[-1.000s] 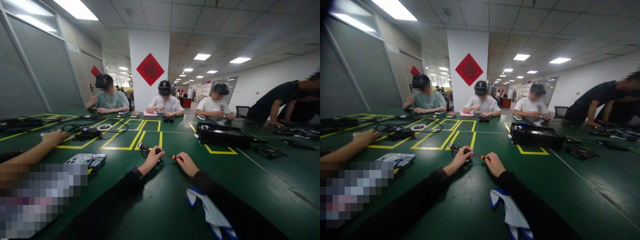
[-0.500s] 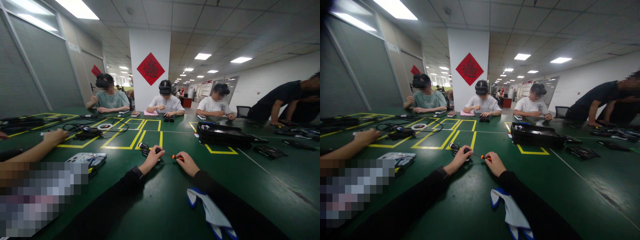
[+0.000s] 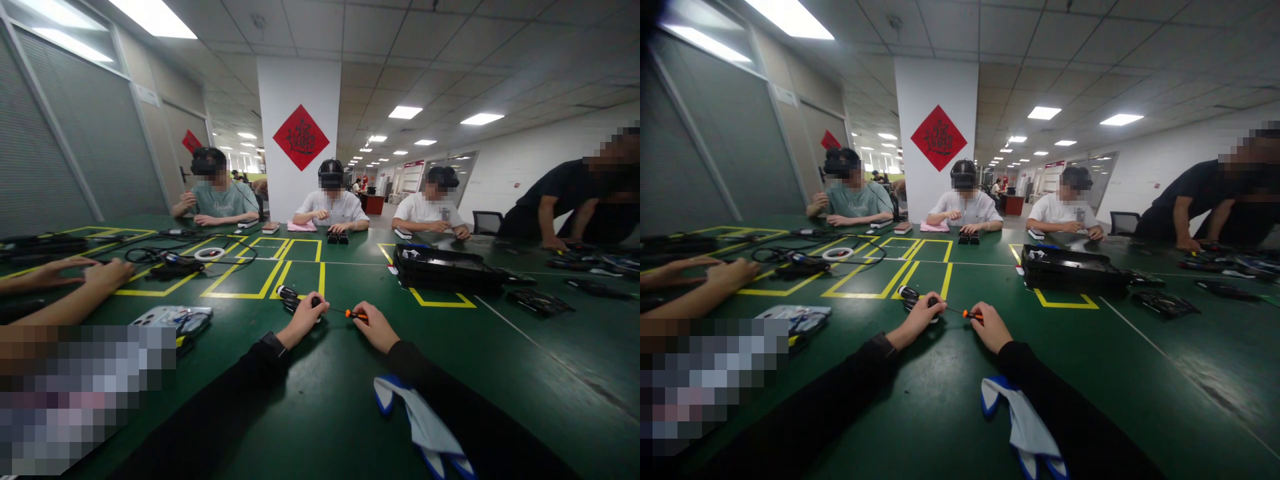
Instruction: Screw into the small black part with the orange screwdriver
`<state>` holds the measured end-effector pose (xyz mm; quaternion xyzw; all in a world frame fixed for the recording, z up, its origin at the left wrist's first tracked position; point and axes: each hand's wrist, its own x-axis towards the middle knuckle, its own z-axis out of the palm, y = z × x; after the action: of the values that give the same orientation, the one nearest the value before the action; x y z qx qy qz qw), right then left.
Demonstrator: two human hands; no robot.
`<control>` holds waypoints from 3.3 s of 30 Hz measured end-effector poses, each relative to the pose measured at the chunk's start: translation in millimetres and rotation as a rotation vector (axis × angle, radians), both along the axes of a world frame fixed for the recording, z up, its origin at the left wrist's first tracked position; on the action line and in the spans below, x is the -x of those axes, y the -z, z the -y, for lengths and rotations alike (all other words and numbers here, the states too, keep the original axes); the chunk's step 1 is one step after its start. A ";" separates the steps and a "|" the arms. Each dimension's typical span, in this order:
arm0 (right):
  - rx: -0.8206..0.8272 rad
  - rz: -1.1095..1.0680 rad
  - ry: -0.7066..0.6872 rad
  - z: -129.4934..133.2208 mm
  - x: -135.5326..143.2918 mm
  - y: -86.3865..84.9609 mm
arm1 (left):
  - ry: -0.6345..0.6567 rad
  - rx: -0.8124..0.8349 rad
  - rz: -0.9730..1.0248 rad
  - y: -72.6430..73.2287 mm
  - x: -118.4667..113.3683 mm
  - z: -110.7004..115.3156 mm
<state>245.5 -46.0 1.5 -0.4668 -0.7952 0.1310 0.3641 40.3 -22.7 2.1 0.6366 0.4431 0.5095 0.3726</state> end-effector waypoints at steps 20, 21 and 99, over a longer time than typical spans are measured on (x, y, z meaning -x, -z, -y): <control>0.005 0.000 -0.062 5.7 -3.1 -10.2 | 0.170 0.111 0.087 -3.2 6.8 -3.6; 0.000 -0.010 -0.067 6.7 -3.0 -11.9 | 0.172 0.105 0.086 -3.6 7.0 -2.7; -0.042 -0.021 -0.111 3.9 -0.4 -4.9 | 0.173 -0.046 -0.048 -2.6 9.3 -1.6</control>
<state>245.9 -49.8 6.4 -0.4130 -0.8185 0.1393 0.3743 31.0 -21.2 4.8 0.6930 0.3833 0.4701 0.3896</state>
